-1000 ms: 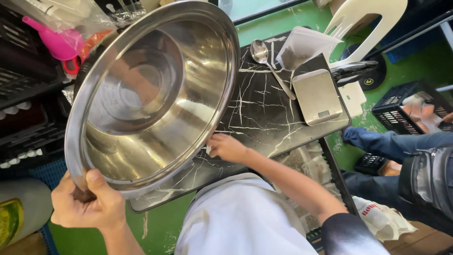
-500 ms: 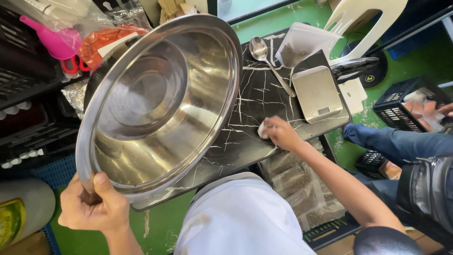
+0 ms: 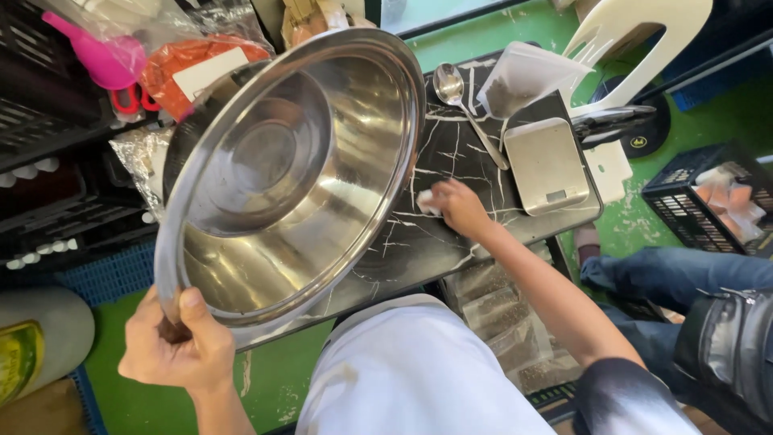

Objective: The person retrieves a paper towel from a shelf, then wipes the inside of a stainless steel bowl and the countertop surface. They move a digital scale aside, continue wiping the counter, and later pick up a cloth and a packaged item.

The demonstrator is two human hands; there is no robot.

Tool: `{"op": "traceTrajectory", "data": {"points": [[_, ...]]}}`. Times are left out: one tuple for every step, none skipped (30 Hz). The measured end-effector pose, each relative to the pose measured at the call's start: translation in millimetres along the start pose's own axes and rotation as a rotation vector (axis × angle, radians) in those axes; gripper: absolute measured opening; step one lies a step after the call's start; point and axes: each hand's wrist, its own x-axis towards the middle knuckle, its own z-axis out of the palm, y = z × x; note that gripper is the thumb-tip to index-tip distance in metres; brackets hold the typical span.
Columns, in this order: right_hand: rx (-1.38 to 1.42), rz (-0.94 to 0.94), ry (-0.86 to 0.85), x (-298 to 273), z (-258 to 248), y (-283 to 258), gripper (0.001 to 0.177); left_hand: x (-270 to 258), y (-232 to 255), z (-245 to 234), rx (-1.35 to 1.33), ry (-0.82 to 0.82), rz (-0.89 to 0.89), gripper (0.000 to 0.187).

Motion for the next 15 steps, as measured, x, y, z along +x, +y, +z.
{"op": "traceTrajectory", "data": {"points": [[-0.003,-0.004,0.005,-11.3,-1.5,0.2,0.055,1.0,-0.5,0.8,0.0,0.006,0.004,0.04],[0.024,-0.034,-0.02,-26.6,-3.7,0.4,0.056,0.4,0.0,1.6,-0.018,-0.003,-0.007,0.038],[0.05,-0.064,-0.044,-42.0,-5.7,0.5,0.058,-0.6,0.5,2.4,-0.037,-0.012,-0.019,0.037],[0.05,-0.066,-0.045,-41.2,-14.1,1.8,0.058,0.1,1.2,1.8,-0.035,-0.01,-0.019,0.037],[0.095,-0.028,-0.146,-40.5,-22.5,3.3,0.058,0.7,2.0,1.4,-0.034,-0.009,-0.015,0.036],[0.138,0.013,-0.246,-40.5,-31.4,5.1,0.059,1.8,2.8,1.8,-0.036,-0.01,-0.011,0.035],[0.138,0.013,-0.246,-24.5,-34.5,5.1,0.059,5.7,7.3,2.1,-0.036,-0.01,-0.01,0.035],[0.165,0.019,-0.125,-8.2,-37.5,5.7,0.055,9.1,12.2,2.5,-0.039,-0.024,-0.019,0.039],[0.192,0.024,-0.005,8.2,-40.4,6.2,0.051,12.4,16.9,2.8,-0.041,-0.038,-0.028,0.045],[0.197,0.018,-0.007,32.2,-38.3,-1.8,0.051,11.0,16.7,2.2,-0.034,-0.037,-0.029,0.045],[0.183,0.049,0.024,55.9,-36.2,-10.0,0.05,9.6,16.8,1.6,-0.001,-0.038,-0.032,0.045],[0.165,0.083,0.057,78.8,-35.2,-17.4,0.05,8.7,16.7,2.4,0.028,-0.04,-0.035,0.046],[0.168,0.081,0.056,85.0,-10.5,-13.9,0.05,8.1,18.3,2.7,0.032,-0.04,-0.035,0.046],[0.119,0.073,0.006,92.3,14.0,-10.0,0.034,7.9,19.6,3.7,0.032,-0.054,-0.025,0.042],[0.07,0.064,-0.044,99.9,38.5,-6.3,0.023,8.0,20.8,4.7,0.032,-0.068,-0.015,0.04]]}}
